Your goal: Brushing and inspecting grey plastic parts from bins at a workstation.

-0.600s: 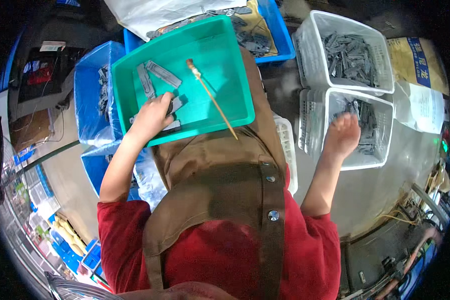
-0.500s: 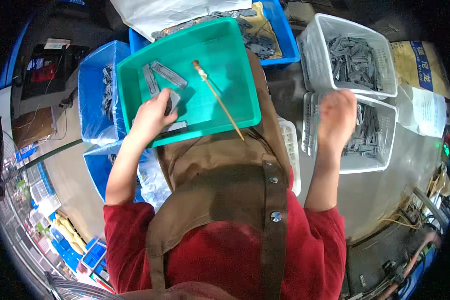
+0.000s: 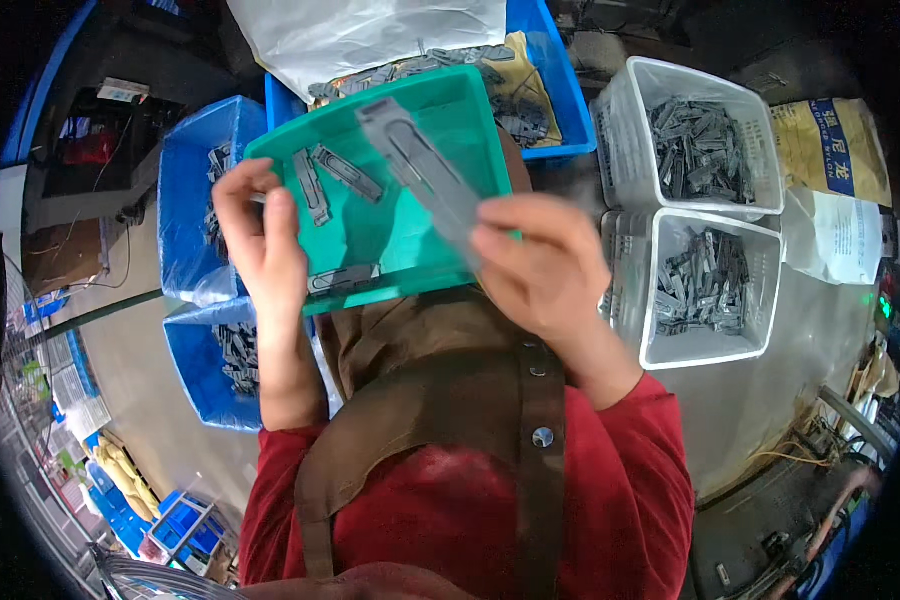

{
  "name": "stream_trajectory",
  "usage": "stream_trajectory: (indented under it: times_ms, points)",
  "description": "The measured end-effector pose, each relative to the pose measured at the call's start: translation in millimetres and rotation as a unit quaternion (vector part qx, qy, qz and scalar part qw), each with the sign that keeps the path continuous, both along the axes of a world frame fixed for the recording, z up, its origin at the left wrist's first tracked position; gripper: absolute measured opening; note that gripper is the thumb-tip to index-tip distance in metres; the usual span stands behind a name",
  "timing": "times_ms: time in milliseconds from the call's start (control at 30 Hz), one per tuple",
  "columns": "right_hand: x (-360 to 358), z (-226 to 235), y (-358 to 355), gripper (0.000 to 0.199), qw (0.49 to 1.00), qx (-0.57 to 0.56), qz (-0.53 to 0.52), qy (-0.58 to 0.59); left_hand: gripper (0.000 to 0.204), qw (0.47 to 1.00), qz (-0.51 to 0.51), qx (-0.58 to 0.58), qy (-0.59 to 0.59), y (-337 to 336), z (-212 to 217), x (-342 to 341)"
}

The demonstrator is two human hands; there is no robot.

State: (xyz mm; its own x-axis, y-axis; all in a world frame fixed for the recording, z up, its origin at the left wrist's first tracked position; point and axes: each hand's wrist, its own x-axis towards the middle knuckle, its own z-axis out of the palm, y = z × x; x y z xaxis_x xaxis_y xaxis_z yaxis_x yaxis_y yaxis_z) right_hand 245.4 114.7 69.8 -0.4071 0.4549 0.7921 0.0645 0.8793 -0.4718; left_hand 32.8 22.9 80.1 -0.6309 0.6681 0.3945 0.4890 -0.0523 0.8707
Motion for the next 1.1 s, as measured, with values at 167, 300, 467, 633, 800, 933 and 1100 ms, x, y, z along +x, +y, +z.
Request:
stream_trajectory:
  times_ms: [167, 300, 467, 633, 800, 933, 1100]
  points:
    - [-18, -12, -12, 0.023, 0.989, 0.0, 0.147, -0.001, 0.027, 0.844, -0.248, -0.078, -0.468, 3, 7, 34]
    - [-21, -25, -14, 0.037, 0.97, -0.094, 0.22, -0.035, 0.016, 0.887, -0.167, -0.109, -0.417, 6, 6, 36]
    - [-17, -38, -28, 0.044, 0.734, -0.579, 0.353, -0.024, 0.013, 0.903, -0.23, -0.098, -0.351, 5, 2, 37]
    - [-11, -29, -20, 0.03, 0.564, -0.725, 0.394, -0.023, 0.016, 0.897, -0.258, -0.146, -0.327, 12, -3, 35]
    - [30, -23, 20, 0.015, 0.736, -0.659, 0.114, 0.107, 0.023, 0.773, -0.263, 0.054, -0.575, 26, -19, 5]
    - [74, -27, 85, 0.037, 0.612, -0.661, 0.175, 0.397, 0.006, 0.589, -0.301, 0.298, -0.688, 35, -21, -7]
    - [3, -26, 15, 0.046, 0.683, -0.669, 0.275, 0.097, 0.007, 0.63, -0.249, 0.402, -0.616, 34, -22, 7]
